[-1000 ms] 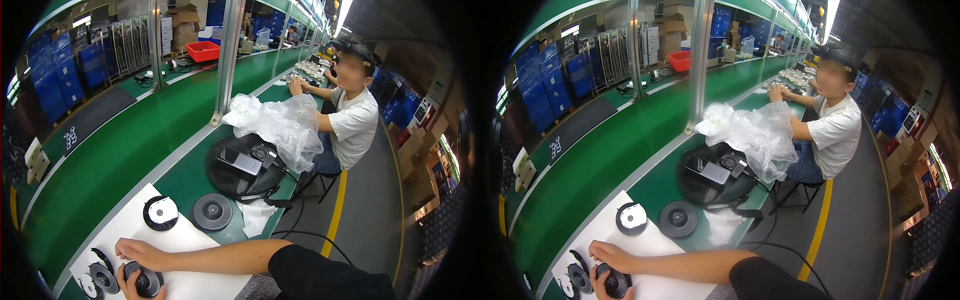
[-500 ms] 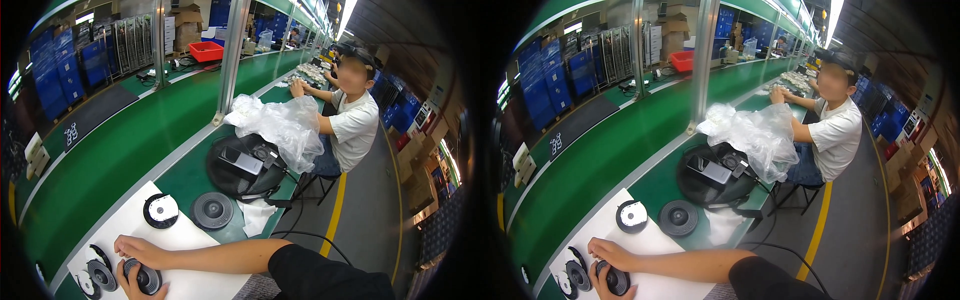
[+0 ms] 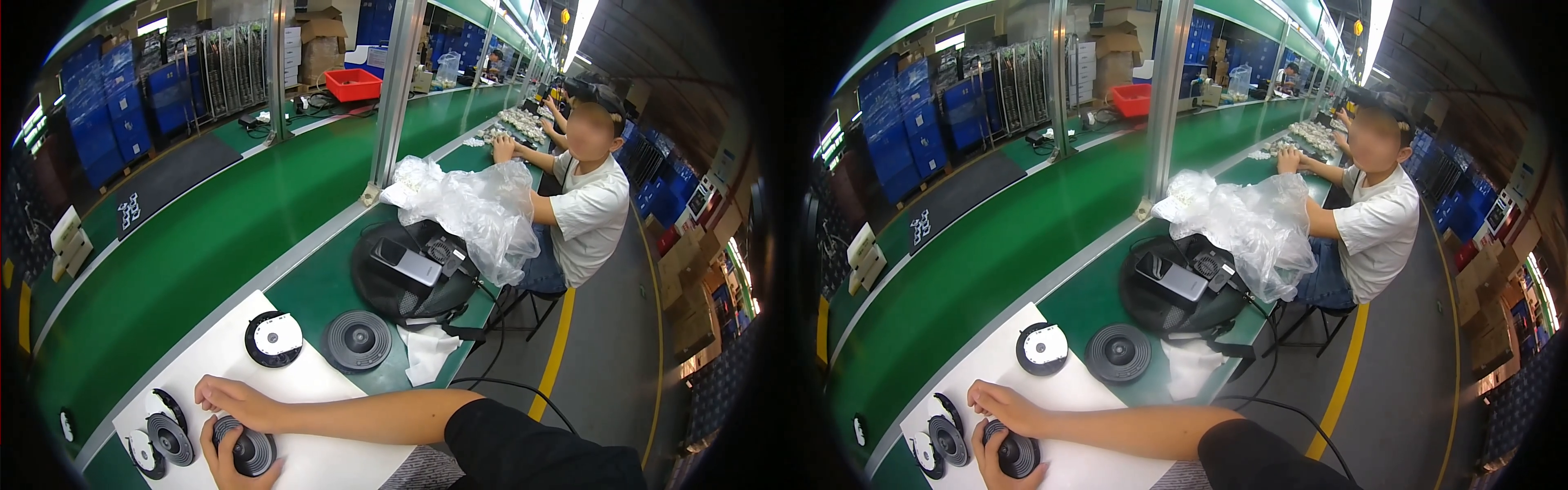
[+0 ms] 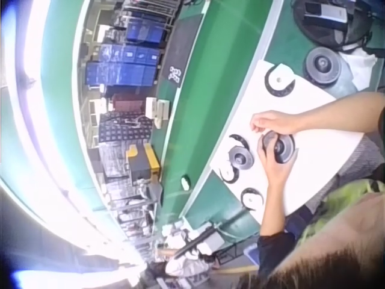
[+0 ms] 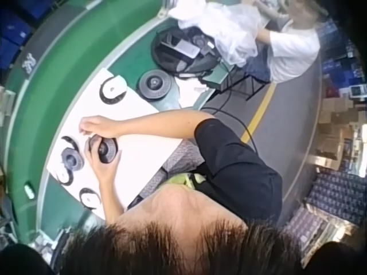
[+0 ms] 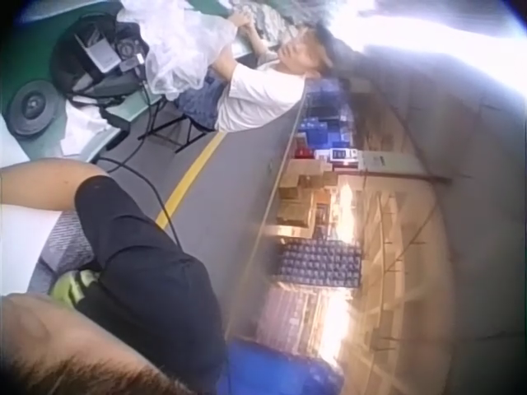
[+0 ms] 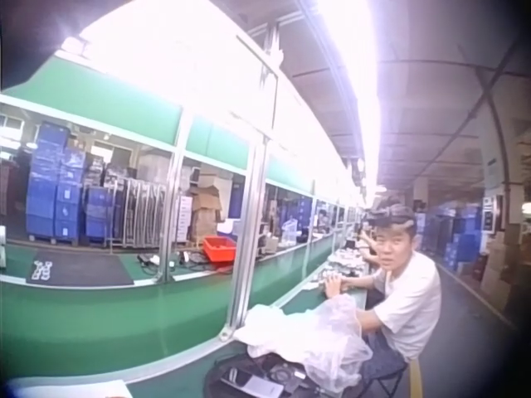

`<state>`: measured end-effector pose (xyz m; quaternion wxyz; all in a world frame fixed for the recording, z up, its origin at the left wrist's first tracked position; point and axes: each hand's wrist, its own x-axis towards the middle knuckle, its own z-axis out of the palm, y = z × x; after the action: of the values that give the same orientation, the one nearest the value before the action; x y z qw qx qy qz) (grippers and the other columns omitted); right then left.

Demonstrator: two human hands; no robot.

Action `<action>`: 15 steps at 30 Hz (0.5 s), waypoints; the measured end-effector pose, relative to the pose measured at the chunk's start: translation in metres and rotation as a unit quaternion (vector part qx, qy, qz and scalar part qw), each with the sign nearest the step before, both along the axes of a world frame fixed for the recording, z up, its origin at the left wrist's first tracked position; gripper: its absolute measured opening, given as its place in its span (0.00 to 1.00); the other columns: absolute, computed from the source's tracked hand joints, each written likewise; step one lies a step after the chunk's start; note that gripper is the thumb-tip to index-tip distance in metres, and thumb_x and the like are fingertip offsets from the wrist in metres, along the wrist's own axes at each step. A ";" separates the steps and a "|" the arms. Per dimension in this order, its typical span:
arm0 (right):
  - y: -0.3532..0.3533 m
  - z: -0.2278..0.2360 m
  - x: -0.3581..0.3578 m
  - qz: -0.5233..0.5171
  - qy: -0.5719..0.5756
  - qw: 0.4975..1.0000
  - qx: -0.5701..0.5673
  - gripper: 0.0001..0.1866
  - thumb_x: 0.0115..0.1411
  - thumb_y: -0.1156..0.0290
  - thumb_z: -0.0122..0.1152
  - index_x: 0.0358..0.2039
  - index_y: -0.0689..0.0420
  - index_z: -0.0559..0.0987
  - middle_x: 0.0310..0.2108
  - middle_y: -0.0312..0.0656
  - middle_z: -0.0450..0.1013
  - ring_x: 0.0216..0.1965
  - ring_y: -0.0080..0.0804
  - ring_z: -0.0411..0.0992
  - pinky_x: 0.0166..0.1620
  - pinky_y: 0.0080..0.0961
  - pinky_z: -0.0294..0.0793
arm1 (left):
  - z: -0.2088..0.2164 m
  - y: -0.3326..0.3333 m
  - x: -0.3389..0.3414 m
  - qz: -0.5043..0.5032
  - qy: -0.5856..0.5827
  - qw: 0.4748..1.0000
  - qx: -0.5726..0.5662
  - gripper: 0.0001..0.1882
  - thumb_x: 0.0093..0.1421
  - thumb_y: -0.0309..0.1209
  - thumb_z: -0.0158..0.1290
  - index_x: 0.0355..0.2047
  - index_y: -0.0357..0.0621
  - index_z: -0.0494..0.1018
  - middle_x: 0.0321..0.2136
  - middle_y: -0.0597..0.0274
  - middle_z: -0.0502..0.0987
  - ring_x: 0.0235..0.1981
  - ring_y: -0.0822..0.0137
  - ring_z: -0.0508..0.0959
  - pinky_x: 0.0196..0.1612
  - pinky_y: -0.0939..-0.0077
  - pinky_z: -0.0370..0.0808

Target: Assembling components of a light fixture on a production line.

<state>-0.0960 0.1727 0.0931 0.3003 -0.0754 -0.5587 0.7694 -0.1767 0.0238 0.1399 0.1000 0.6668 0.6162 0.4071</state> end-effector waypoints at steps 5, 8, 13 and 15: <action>-0.001 0.001 0.001 0.002 0.000 1.000 -0.010 0.18 0.76 0.55 0.39 0.44 0.55 0.71 0.38 0.35 0.67 0.43 0.23 0.65 0.53 0.24 0.67 | -0.001 -0.001 0.001 0.004 -0.001 1.000 -0.002 0.42 0.37 0.23 0.73 0.56 0.45 0.71 0.59 0.46 0.64 0.59 0.45 0.67 0.61 0.53 0.66; 0.001 -0.001 0.001 0.001 0.006 1.000 -0.006 0.17 0.76 0.55 0.39 0.44 0.56 0.71 0.38 0.35 0.67 0.43 0.23 0.65 0.53 0.24 0.67 | -0.002 0.001 0.002 0.007 -0.009 1.000 -0.008 0.43 0.37 0.23 0.74 0.57 0.46 0.71 0.59 0.45 0.64 0.60 0.44 0.66 0.62 0.52 0.66; 0.003 0.001 0.001 -0.003 -0.002 1.000 -0.003 0.17 0.76 0.56 0.39 0.44 0.55 0.71 0.39 0.35 0.67 0.44 0.23 0.65 0.52 0.24 0.67 | -0.002 0.002 0.001 0.026 0.005 1.000 0.005 0.46 0.35 0.24 0.75 0.58 0.47 0.70 0.60 0.43 0.62 0.61 0.41 0.65 0.63 0.50 0.64; 0.001 0.000 -0.004 0.004 0.001 1.000 -0.005 0.17 0.76 0.56 0.40 0.45 0.55 0.71 0.39 0.34 0.67 0.44 0.22 0.65 0.53 0.23 0.67 | 0.007 0.000 0.004 0.034 0.035 0.999 0.020 0.42 0.39 0.25 0.73 0.57 0.48 0.71 0.56 0.46 0.65 0.57 0.46 0.68 0.59 0.53 0.67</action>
<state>-0.0996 0.1738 0.0931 0.2972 -0.0735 -0.5547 0.7737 -0.1731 0.0242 0.1469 0.0510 0.6608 0.6335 0.3993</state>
